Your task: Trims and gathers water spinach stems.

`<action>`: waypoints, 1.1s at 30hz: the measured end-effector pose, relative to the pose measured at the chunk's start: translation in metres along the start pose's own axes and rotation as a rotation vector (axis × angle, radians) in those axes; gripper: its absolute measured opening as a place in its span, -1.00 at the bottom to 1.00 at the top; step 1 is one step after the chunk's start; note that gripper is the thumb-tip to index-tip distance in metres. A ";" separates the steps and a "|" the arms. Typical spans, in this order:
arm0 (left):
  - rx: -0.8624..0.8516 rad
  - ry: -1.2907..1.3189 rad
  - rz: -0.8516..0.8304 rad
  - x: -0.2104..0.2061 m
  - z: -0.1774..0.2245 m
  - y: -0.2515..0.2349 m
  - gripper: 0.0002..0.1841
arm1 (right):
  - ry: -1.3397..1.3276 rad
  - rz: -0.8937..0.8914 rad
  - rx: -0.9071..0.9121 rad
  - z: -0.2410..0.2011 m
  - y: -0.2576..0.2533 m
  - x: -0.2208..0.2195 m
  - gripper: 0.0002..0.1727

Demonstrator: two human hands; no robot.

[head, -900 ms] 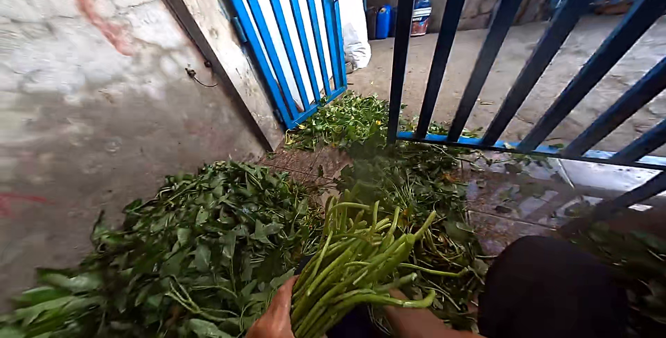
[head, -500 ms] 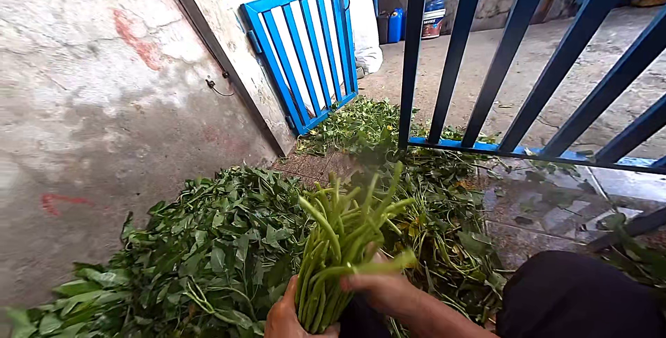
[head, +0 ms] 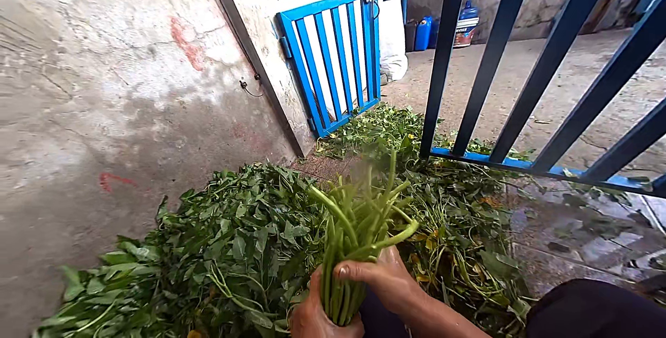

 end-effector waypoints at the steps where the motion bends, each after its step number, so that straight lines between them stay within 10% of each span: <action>1: -0.057 -0.017 0.056 0.001 0.008 0.004 0.06 | -0.013 0.027 -0.014 0.001 -0.003 0.002 0.03; 7: -0.077 0.165 -0.046 -0.004 0.013 0.006 0.20 | -0.091 0.104 -0.040 0.003 -0.004 0.011 -0.12; 13: -0.037 0.362 -0.310 0.009 0.012 -0.020 -0.11 | -0.052 0.049 0.024 -0.005 0.006 -0.001 -0.17; 17: -0.055 0.286 -0.196 0.006 0.014 -0.014 0.31 | -0.060 0.019 0.035 -0.004 0.005 -0.009 -0.12; 25: -0.157 0.575 0.021 0.038 0.007 -0.020 -0.16 | -0.037 -0.085 -0.022 -0.022 -0.010 -0.070 -0.08; 33: -0.328 1.079 -0.098 0.135 0.082 -0.084 -0.44 | 0.233 -0.290 -0.065 -0.140 -0.060 -0.169 0.25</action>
Point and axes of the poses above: each hand's wrist, its own y-axis away from the middle knuckle, its own x-axis out of the back of the hand, z = x × y, the point moved 10 cm from there along -y, towards the middle knuckle, and after that the axes turned 4 degrees about -x, right-handed, at the moved point
